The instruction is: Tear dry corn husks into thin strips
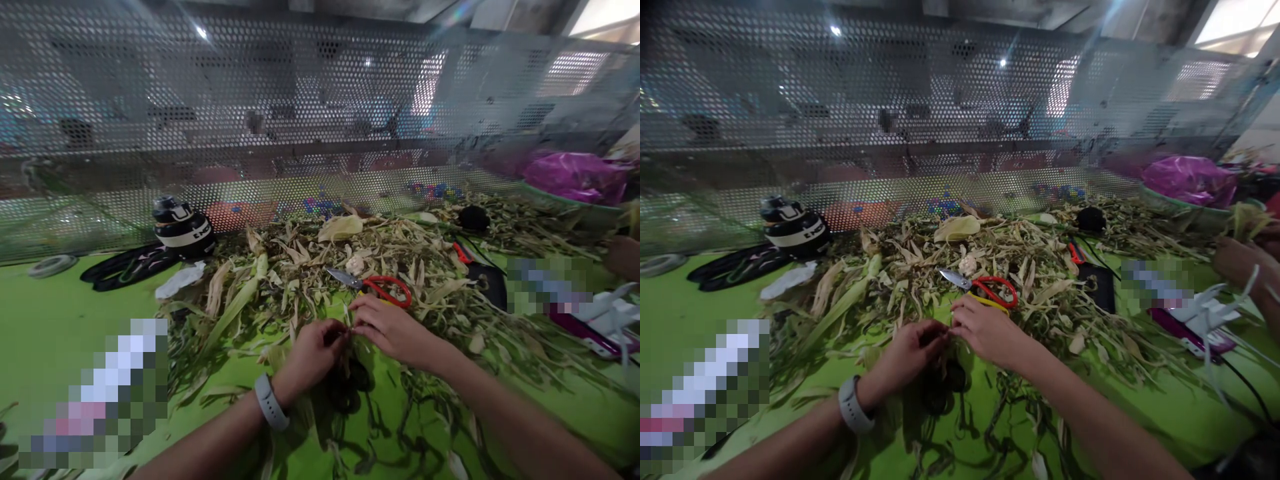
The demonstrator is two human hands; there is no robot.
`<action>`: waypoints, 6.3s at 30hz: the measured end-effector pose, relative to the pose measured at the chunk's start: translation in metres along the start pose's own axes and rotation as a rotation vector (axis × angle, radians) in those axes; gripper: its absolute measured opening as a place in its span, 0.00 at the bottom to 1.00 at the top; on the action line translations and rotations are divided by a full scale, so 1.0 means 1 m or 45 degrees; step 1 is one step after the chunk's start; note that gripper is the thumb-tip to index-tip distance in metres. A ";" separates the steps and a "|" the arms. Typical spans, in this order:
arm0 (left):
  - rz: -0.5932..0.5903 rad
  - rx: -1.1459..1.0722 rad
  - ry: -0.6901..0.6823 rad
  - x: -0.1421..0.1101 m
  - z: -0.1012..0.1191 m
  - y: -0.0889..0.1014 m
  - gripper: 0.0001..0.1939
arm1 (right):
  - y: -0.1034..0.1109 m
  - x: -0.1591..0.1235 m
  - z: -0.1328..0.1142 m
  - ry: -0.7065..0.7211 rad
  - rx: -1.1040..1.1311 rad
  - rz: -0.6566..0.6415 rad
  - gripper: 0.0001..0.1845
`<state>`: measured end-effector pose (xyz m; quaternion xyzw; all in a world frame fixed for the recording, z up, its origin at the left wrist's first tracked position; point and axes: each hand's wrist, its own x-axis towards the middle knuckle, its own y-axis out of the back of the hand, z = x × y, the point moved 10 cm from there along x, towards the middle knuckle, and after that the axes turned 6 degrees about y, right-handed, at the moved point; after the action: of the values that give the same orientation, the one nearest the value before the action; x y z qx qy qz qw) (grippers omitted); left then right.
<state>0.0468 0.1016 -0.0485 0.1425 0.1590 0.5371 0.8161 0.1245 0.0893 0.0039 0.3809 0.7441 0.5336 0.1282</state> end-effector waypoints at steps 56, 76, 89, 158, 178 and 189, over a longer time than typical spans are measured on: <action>0.396 -0.011 -0.218 -0.008 0.027 0.042 0.09 | -0.021 -0.001 -0.025 0.238 -0.334 -0.108 0.09; 0.405 0.051 -0.338 -0.007 0.026 0.038 0.09 | -0.017 -0.001 -0.039 0.322 -0.279 -0.091 0.11; 0.384 -0.418 -0.167 -0.013 0.016 0.032 0.10 | -0.020 -0.013 0.013 -0.449 1.014 0.418 0.13; 0.321 -0.492 -0.260 -0.019 0.023 0.028 0.09 | -0.021 -0.015 0.005 -0.347 1.209 0.527 0.19; 0.273 -0.376 -0.179 -0.010 0.017 0.022 0.09 | -0.011 -0.012 -0.006 -0.112 0.720 0.328 0.36; 0.320 -0.036 -0.434 -0.023 0.040 0.022 0.04 | -0.023 -0.012 0.008 -0.272 0.913 0.324 0.39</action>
<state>0.0364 0.0860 -0.0003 0.2387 -0.0079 0.6050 0.7596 0.1274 0.0827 -0.0228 0.5441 0.8126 0.2088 -0.0032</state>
